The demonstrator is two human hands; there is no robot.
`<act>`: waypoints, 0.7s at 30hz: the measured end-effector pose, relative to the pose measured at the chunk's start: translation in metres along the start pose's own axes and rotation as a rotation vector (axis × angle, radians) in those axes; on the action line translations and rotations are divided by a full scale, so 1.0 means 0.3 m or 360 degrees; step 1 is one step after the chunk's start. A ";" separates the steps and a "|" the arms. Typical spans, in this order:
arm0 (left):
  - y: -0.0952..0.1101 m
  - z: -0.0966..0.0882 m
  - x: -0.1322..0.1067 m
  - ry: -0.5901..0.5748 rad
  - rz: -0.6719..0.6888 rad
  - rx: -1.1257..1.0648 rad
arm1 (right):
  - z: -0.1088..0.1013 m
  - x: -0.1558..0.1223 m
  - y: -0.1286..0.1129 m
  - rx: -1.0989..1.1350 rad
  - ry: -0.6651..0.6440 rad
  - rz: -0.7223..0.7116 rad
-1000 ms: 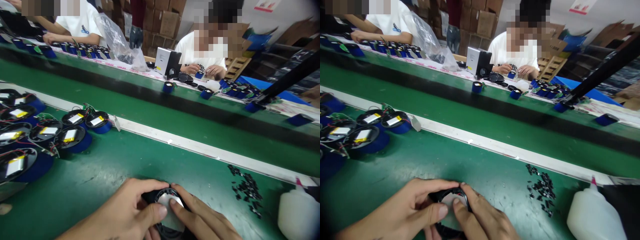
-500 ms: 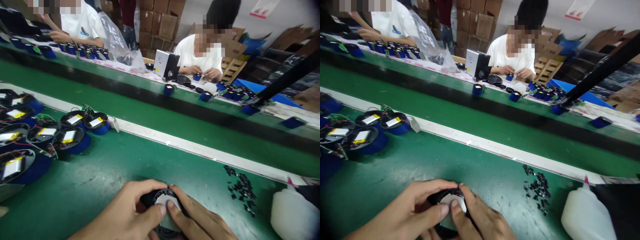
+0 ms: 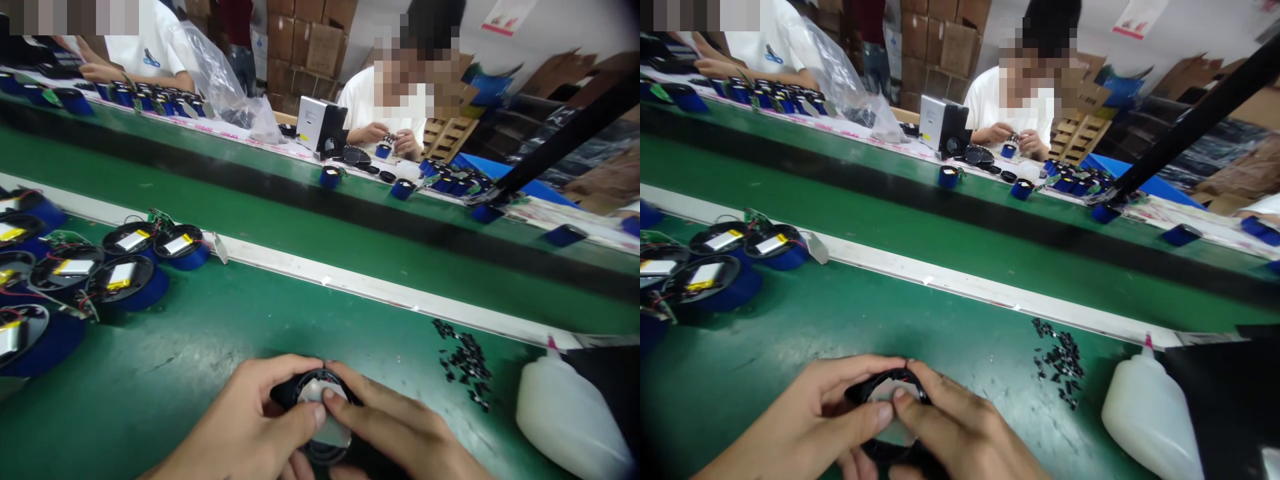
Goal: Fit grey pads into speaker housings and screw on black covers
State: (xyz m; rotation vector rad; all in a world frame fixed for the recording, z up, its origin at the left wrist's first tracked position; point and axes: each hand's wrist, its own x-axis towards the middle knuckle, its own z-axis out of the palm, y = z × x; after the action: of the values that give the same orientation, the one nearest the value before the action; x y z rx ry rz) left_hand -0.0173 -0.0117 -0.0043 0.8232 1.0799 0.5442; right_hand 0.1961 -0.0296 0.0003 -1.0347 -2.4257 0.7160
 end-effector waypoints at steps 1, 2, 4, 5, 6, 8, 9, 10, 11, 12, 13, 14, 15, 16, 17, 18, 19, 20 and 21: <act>0.002 0.002 -0.001 0.0016 0.0010 0.0009 | -0.008 -0.002 0.005 0.0117 -0.0053 0.0090; 0.002 0.004 -0.002 0.0032 0.0016 0.0017 | -0.017 -0.003 0.008 0.0251 -0.0073 0.0209; 0.002 0.005 -0.003 0.0053 0.0011 0.0021 | -0.032 0.000 0.004 0.0609 -0.0053 0.0461; 0.001 0.005 -0.003 0.0058 0.0002 0.0014 | -0.037 0.004 -0.001 0.0808 -0.0018 0.0563; -0.001 0.005 -0.003 0.0062 -0.0006 0.0005 | -0.041 0.012 -0.008 0.0977 0.0014 0.0640; -0.006 0.005 -0.002 0.0070 -0.0001 -0.0012 | -0.046 0.037 -0.024 0.1064 0.0080 0.0801; -0.009 0.004 -0.002 0.0075 0.0009 -0.0022 | -0.047 0.053 -0.031 0.0970 0.0091 0.0883; -0.012 0.004 -0.001 0.0080 0.0019 -0.0028 | -0.049 0.071 -0.038 0.0839 0.0089 0.0970; -0.015 0.004 -0.001 0.0085 0.0025 -0.0029 | -0.051 0.088 -0.044 0.0741 0.0045 0.1068; -0.018 0.004 -0.001 0.0089 0.0027 -0.0025 | -0.053 0.105 -0.050 0.0708 -0.0029 0.1180; -0.019 0.005 -0.002 0.0093 0.0022 -0.0021 | -0.056 0.121 -0.054 0.0749 -0.0109 0.1292; -0.018 0.006 -0.002 0.0096 0.0013 -0.0014 | -0.058 0.134 -0.059 0.0843 -0.0188 0.1395; -0.016 0.007 -0.003 0.0098 0.0001 -0.0009 | -0.060 0.146 -0.062 0.0949 -0.0261 0.1485; -0.012 0.009 -0.004 0.0099 -0.0010 -0.0009 | -0.061 0.154 -0.065 0.1024 -0.0320 0.1553; -0.006 0.011 -0.004 0.0099 -0.0023 -0.0012 | -0.060 0.161 -0.067 0.1045 -0.0344 0.1583; 0.001 0.013 -0.005 0.0096 -0.0035 -0.0011 | -0.057 0.165 -0.068 0.1018 -0.0331 0.1591; 0.007 0.015 -0.005 0.0092 -0.0042 -0.0005 | -0.052 0.166 -0.067 0.0989 -0.0302 0.1575; 0.011 0.015 -0.004 0.0091 -0.0042 0.0009 | -0.044 0.167 -0.063 0.0975 -0.0271 0.1538; 0.012 0.013 -0.003 0.0095 -0.0036 0.0029 | -0.035 0.166 -0.058 0.0988 -0.0245 0.1479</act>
State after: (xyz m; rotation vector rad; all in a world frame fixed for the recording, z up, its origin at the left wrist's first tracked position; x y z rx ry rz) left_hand -0.0139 -0.0115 0.0000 0.8140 1.1487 0.5436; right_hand 0.1605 0.0004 0.0269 -1.8212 -1.5056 1.7369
